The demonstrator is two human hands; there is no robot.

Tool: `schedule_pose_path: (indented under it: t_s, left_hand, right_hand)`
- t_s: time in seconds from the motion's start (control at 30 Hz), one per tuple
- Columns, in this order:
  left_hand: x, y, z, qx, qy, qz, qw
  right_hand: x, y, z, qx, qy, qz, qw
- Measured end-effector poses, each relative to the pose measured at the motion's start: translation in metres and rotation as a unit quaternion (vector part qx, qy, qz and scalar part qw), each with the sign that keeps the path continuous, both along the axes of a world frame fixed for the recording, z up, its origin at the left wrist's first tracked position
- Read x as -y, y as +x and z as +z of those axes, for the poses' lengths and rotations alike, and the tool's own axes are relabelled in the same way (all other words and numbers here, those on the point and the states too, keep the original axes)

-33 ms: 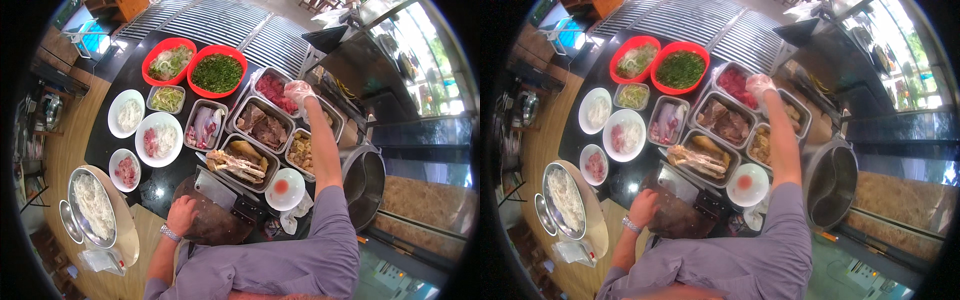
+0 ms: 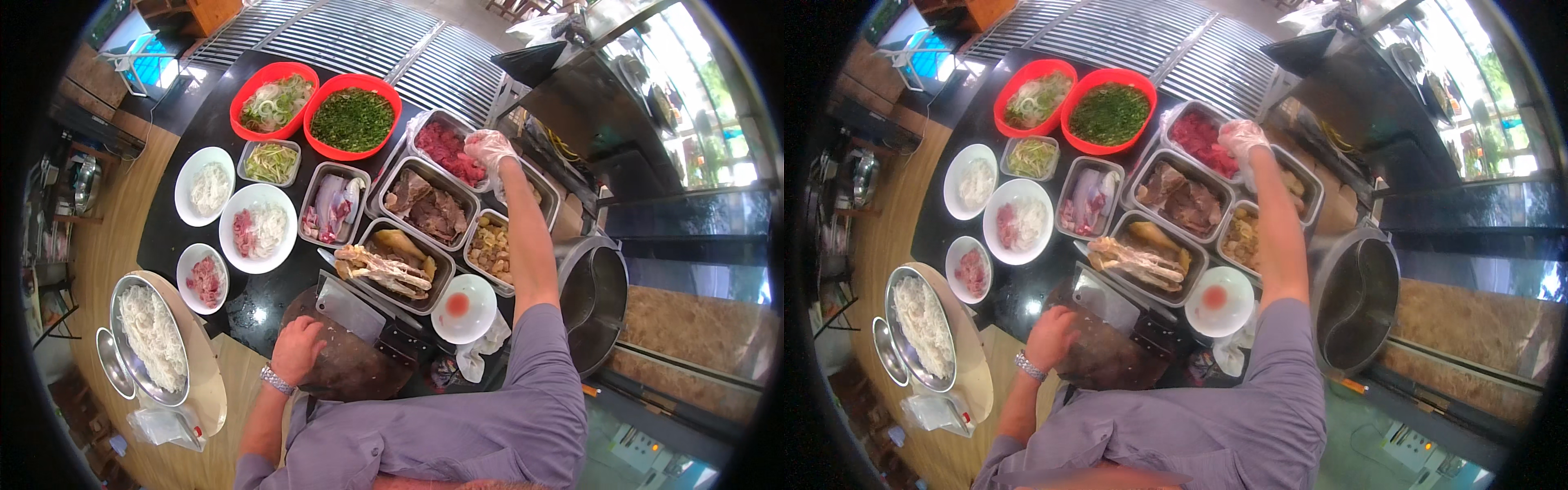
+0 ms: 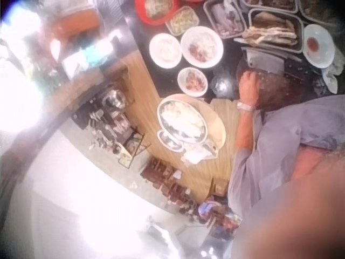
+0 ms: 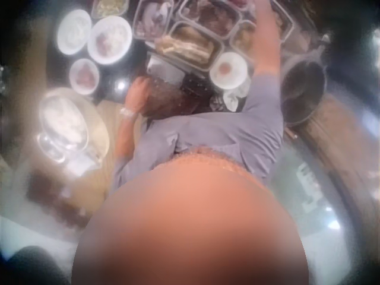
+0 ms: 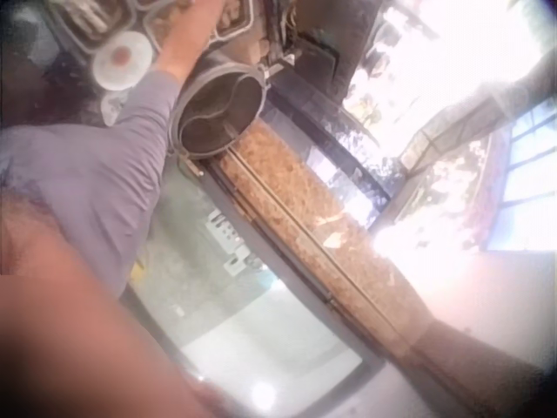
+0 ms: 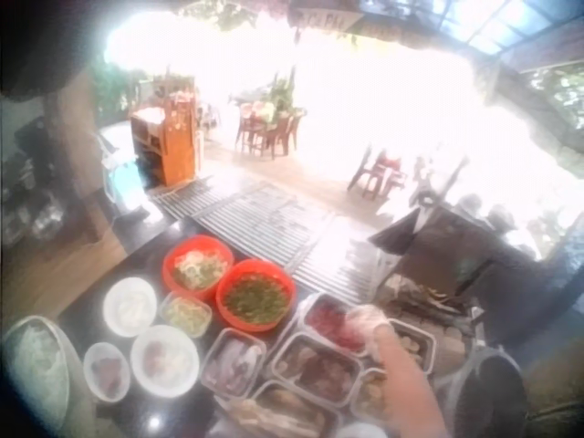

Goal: The person assembles bowls of noodle soup by placing noodles, sliced meat, and vegetables into bowls, then ladles hot broth over the ingredients. The finished bowls are handed to a customer.

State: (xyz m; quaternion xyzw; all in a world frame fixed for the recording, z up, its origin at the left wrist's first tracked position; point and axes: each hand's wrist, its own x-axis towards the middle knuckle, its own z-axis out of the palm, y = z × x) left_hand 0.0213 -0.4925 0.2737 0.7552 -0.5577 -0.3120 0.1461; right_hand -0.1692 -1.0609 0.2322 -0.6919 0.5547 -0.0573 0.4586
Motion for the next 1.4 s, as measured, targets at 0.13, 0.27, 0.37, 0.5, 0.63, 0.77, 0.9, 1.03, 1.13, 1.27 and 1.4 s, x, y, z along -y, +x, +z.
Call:
schedule_pose_path:
  t_s: [0.13,0.27,0.37,0.5,0.63,0.77,0.9,1.03,1.13,1.27,1.4]
  left_hand:
    - [0.060,0.003,0.036,-0.109,-0.110,-0.006,0.988]
    - [0.122,-0.017,0.051,-0.300,-0.207,0.091,0.927]
    - [0.178,-0.039,0.045,-0.554,-0.186,0.216,0.783]
    - [0.243,-0.070,0.034,-0.772,-0.105,0.348,0.521]
    - [0.245,-0.087,0.017,-0.905,-0.055,0.202,0.370]
    - [0.206,-0.112,-0.006,-0.887,-0.009,0.283,0.366]
    - [0.149,-0.125,-0.019,-0.858,0.053,0.283,0.426]
    - [0.086,-0.125,-0.017,-0.845,0.193,0.292,0.405]
    - [0.047,-0.129,-0.018,-0.787,0.250,0.283,0.488]
    - [0.017,-0.143,-0.019,-0.712,0.293,0.286,0.571]
    - [0.019,-0.188,-0.017,-0.702,0.278,0.300,0.583]
  right_hand:
    - [-0.002,-0.014,0.023,0.216,0.107,-0.095,0.966]
    - [-0.027,-0.021,0.047,0.273,0.085,-0.117,0.951]
    - [-0.059,-0.027,0.089,0.311,0.118,-0.081,0.939]
    - [-0.136,-0.025,0.136,0.369,0.214,0.002,0.904]
    - [-0.232,-0.029,0.149,0.246,0.147,0.111,0.952]
    - [-0.333,-0.055,0.156,0.109,-0.170,0.178,0.963]
    - [-0.431,-0.085,0.153,0.121,-0.304,0.098,0.940]
    - [-0.526,-0.158,0.124,0.104,-0.295,-0.136,0.940]
    - [-0.567,-0.250,0.074,0.090,-0.129,-0.410,0.898]
    - [-0.571,-0.424,0.001,0.260,-0.092,-0.688,0.671]
    - [-0.505,-0.580,-0.051,-0.242,-0.270,-0.632,0.685]
